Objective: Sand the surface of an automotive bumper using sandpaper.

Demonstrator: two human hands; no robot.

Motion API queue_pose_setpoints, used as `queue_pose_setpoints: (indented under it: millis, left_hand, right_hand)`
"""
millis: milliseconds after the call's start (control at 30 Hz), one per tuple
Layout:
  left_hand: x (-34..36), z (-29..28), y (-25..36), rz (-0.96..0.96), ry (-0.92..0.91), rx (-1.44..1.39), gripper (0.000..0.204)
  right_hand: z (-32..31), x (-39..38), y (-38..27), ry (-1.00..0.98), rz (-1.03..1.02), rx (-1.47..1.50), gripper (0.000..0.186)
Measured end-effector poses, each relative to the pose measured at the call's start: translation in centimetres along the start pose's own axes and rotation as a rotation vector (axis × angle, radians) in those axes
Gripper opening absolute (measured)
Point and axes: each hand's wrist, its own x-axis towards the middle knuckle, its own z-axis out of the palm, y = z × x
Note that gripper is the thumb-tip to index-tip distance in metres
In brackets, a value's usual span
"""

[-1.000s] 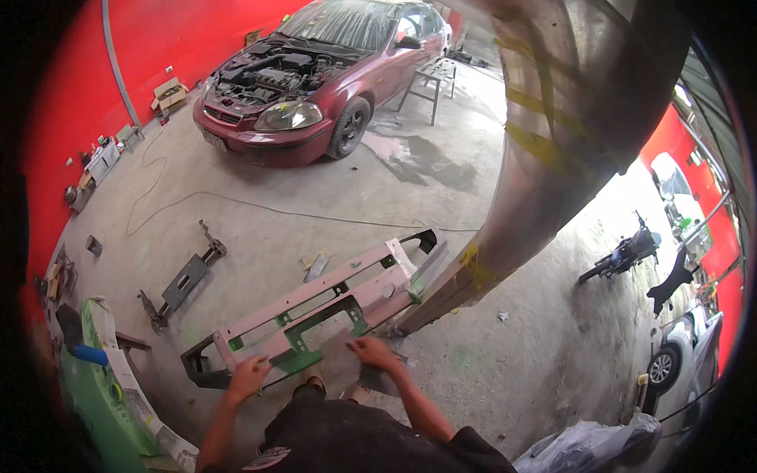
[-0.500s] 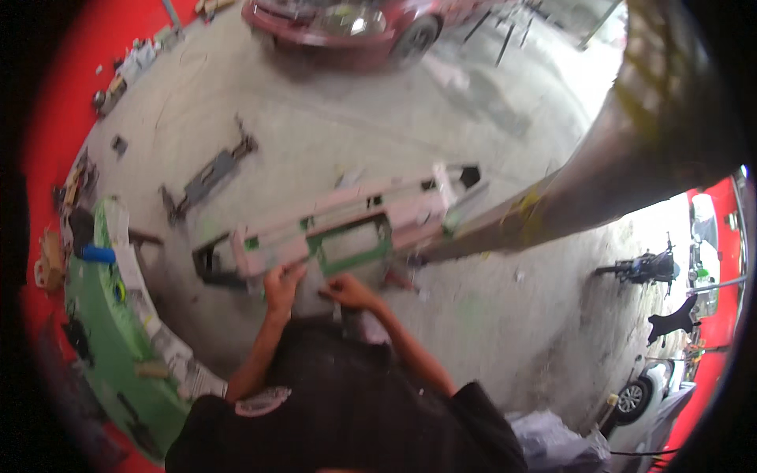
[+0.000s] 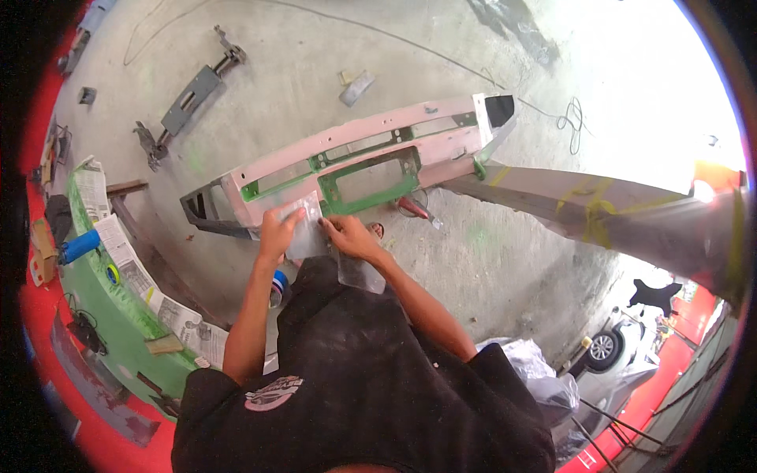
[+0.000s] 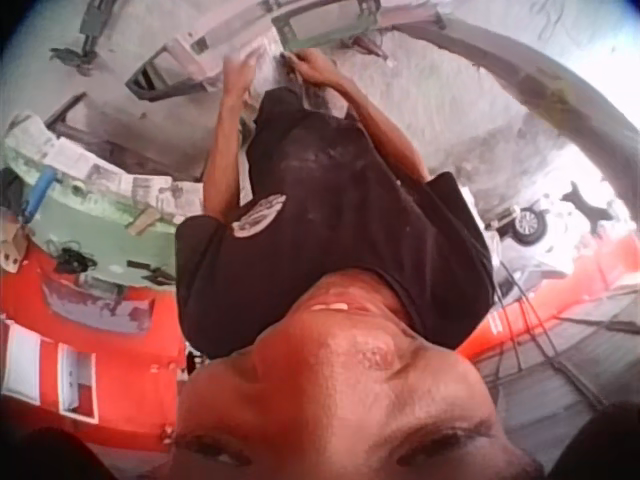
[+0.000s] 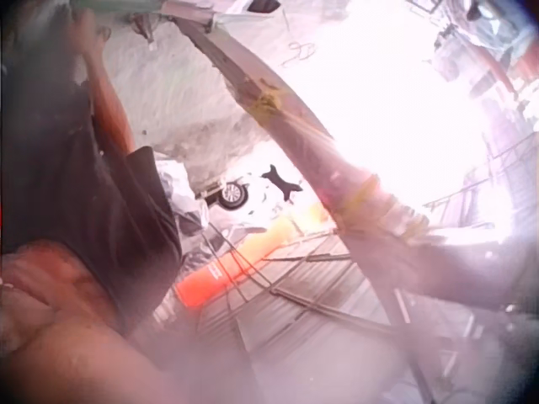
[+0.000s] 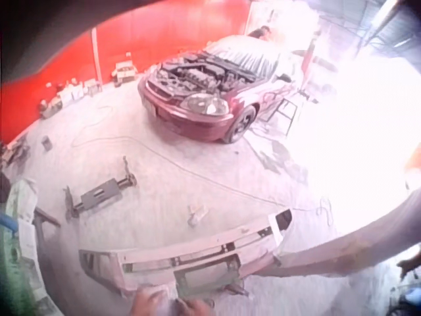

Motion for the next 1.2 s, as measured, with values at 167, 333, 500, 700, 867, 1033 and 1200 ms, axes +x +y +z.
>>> queue_pose_setpoints:
  millis: [167, 333, 500, 700, 867, 1033, 1200]
  left_hand:
    - [6.2, 0.6, -0.1, 0.112, -0.048, 0.113, 0.028]
    - [11.4, 1.5, -0.1, -0.181, -0.018, 0.062, 0.028]
    - [15.1, 2.7, -2.7, -0.26, 0.097, -0.315, 0.03]
    - [16.4, 4.4, -3.2, -0.338, 0.196, -0.472, 0.031]
    - [17.0, 4.4, -2.8, -0.351, 0.208, -0.368, 0.026]
    - [17.4, 4.3, -2.3, -0.367, 0.176, -0.15, 0.027]
    - [17.1, 4.7, -1.7, -0.425, 0.163, -0.342, 0.034]
  right_hand:
    - [0.0, 6.3, 0.6, 0.26, 0.027, -0.051, 0.035]
    - [-1.5, 11.2, 0.5, 0.312, 0.176, -0.123, 0.04]
    - [-3.2, 15.9, 2.4, 0.281, 0.183, -0.133, 0.04]
    - [-4.3, 18.4, 4.4, 0.172, 0.227, -0.117, 0.043]
    - [-4.8, 19.0, 4.7, 0.082, 0.344, -0.121, 0.048]
    - [-5.1, 18.9, 4.8, 0.045, 0.322, -0.095, 0.047]
    - [-6.4, 19.7, 3.9, 0.011, 0.315, -0.144, 0.046]
